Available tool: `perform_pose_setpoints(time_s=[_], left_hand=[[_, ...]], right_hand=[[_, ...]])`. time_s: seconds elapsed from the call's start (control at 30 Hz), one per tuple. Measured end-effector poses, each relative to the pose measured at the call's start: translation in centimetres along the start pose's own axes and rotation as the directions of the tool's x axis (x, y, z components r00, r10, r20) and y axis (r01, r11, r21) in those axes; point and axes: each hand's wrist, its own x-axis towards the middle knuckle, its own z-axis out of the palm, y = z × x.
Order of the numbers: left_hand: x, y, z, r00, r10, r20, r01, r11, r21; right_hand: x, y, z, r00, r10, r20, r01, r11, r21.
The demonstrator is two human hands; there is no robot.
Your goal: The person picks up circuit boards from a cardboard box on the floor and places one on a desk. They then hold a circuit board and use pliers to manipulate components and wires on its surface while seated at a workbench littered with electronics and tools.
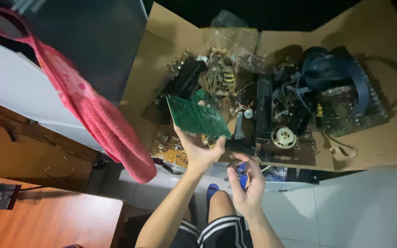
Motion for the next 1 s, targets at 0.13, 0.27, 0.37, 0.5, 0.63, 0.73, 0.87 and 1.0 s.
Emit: perform_pose_setpoints(time_s=[0.13,0.27,0.37,0.5,0.63,0.73,0.87,1.0], left_hand=[[-1.4,0.1,-0.7,0.997,-0.001,0.075,0.009,0.994,-0.112],[-1.7,-0.2,-1.0,0.972,0.173,0.160,-0.165,0.985,-0.058],[-1.2,0.6,-1.5,0.970,0.160,0.183,-0.160,0.987,-0.013],[0.1,2.1,-2.1,0.972,0.149,0.180,-0.199,0.932,0.303],[1.6,2.8,-2.7,0.933,0.208,0.295,-0.330,0.823,0.462],[2.8,3.0,-3.0,0.902,0.012,0.431,-0.292,0.752,0.591],[3.3,2.6,-3.4,0.813,-0.085,0.576,-0.441,0.558,0.703],[3.1,3.7,-2.9,0.764,-0.044,0.644,-0.534,0.518,0.668]], right_hand=[[0.2,-0.8,0.3,0.999,-0.043,-0.011,0.043,0.997,0.063],[0.5,-0.6,0.3,0.993,-0.118,-0.032,0.118,0.993,0.020],[1.0,-1.2,0.2,0.994,-0.105,-0.028,0.106,0.993,0.043],[1.6,-1.1,0.0,0.988,-0.144,-0.053,0.145,0.989,0.005],[2.2,-2.7,0.5,0.983,-0.183,-0.021,0.183,0.983,0.009],[2.8,-2.8,0.9,0.990,-0.140,-0.027,0.142,0.987,0.081],[3.5,-1.7,1.1,0.992,-0.112,-0.060,0.122,0.970,0.211],[3.5,2.2,1.3,0.963,-0.004,-0.270,0.084,0.955,0.285]])
